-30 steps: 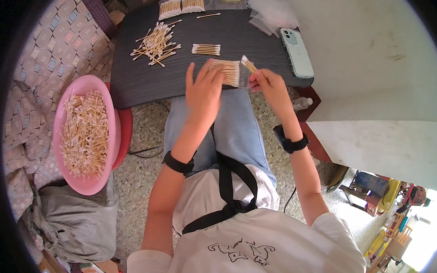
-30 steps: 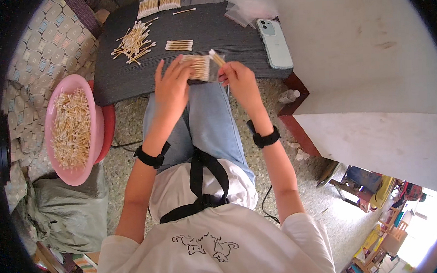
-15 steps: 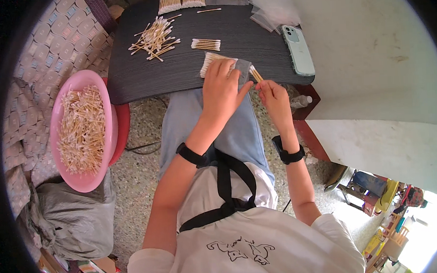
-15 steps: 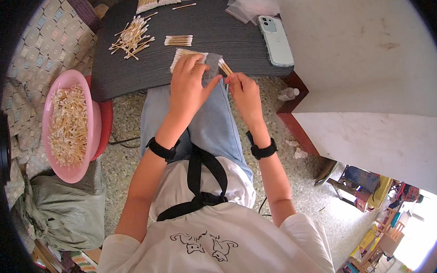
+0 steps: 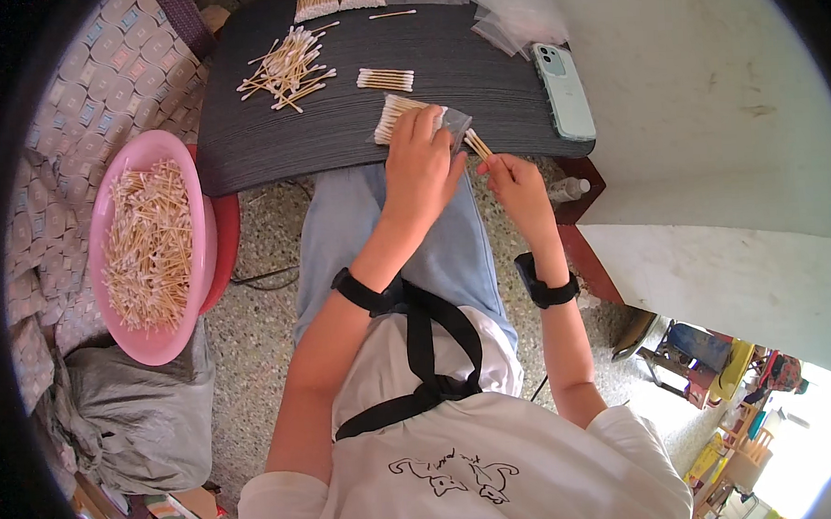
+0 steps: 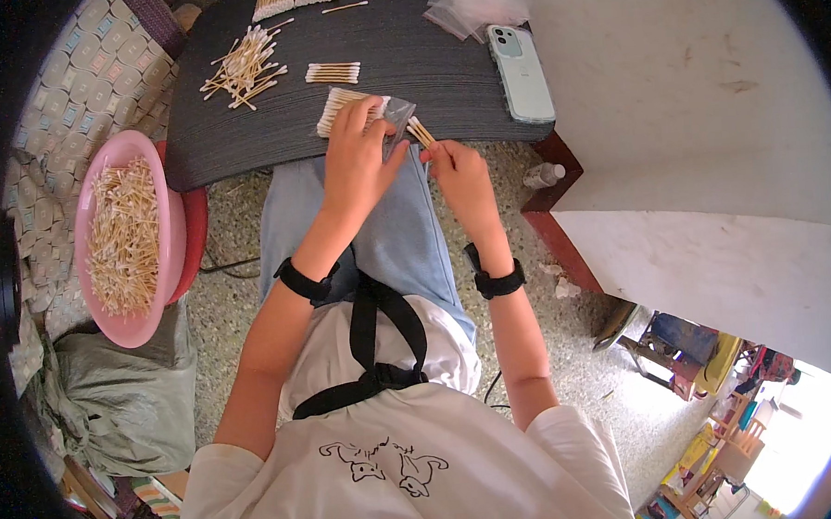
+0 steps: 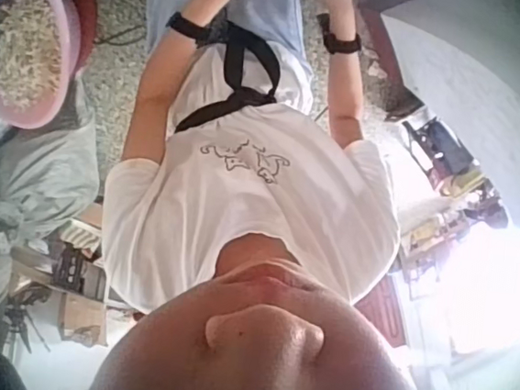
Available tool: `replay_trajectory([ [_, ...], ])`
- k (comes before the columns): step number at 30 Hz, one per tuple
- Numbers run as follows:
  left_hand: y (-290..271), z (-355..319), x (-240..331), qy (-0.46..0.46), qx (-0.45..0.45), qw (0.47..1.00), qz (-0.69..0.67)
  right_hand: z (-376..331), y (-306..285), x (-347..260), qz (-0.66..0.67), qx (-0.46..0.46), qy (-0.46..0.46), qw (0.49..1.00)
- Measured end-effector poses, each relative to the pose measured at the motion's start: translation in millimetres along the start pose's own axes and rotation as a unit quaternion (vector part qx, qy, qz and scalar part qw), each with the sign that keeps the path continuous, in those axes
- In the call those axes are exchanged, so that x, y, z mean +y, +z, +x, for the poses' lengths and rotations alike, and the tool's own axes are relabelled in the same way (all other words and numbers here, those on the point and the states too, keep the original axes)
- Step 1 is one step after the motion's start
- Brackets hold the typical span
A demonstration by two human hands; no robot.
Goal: The person gathers cotton swabs from a table and a bowl, aligns them into bundles, and slides them into plastic bags. After checking the arrangement, they add more swabs to the bags and seal them.
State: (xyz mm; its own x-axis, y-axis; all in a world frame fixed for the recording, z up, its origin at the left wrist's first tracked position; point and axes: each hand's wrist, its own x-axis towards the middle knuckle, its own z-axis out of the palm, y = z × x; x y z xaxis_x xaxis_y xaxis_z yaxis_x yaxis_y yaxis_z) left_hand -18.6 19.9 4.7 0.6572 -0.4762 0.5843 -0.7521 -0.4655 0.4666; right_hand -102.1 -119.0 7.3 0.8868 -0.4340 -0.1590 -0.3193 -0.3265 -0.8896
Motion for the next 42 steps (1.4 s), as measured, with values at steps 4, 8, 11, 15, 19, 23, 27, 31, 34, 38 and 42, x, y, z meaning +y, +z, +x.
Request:
replay_trajectory([
  [4, -3.0, -0.7, -4.9, -0.015, -0.005, 0.999, -0.036, -0.4, -4.0, -1.0, 0.007, -0.016, 0.013, 1.0],
  [8, -3.8, 0.9, -5.8, -0.031, 0.004, 0.998, -0.058, -1.0, -6.5, 0.7, 0.043, -0.051, 0.005, 0.998],
  [11, -3.7, 0.4, -6.6, -0.038, 0.019, 0.996, -0.081, -4.3, -6.7, -5.5, 0.084, -0.073, 0.015, 0.994],
  [15, -5.9, 0.1, -7.4, -0.045, 0.018, 0.994, -0.098, -6.4, -3.3, -18.6, 0.147, -0.088, 0.031, 0.985],
  [19, -6.7, 0.6, -5.8, -0.053, 0.013, 0.992, -0.113, -6.7, -2.6, -18.3, 0.156, -0.084, 0.011, 0.984],
  [23, -6.3, 1.3, -6.2, -0.049, 0.02, 0.993, -0.108, -1.8, -3.4, -12.0, 0.132, -0.092, 0.022, 0.987],
  [27, -4.2, 1.1, -7.6, -0.039, 0.033, 0.994, -0.094, 0.6, -2.3, -11.9, 0.062, -0.096, 0.017, 0.993],
  [31, -4.2, 2.4, -7.1, -0.047, 0.039, 0.991, -0.119, 4.8, -2.3, -12.1, 0.03, -0.099, 0.02, 0.994],
  [34, -3.5, 1.7, -9.2, -0.036, 0.027, 0.992, -0.122, 9.7, -3.1, -15.3, 0.049, -0.104, 0.028, 0.993],
  [38, -3.1, -2.4, -17.0, 0.025, 0.013, 0.999, -0.039, 12.2, -4.6, -30.0, 0.064, -0.109, 0.026, 0.992],
  [42, -5.2, -1.7, -17.5, 0.028, -0.021, 0.999, -0.036, 15.4, -0.1, -34.3, 0.091, -0.132, 0.034, 0.986],
])
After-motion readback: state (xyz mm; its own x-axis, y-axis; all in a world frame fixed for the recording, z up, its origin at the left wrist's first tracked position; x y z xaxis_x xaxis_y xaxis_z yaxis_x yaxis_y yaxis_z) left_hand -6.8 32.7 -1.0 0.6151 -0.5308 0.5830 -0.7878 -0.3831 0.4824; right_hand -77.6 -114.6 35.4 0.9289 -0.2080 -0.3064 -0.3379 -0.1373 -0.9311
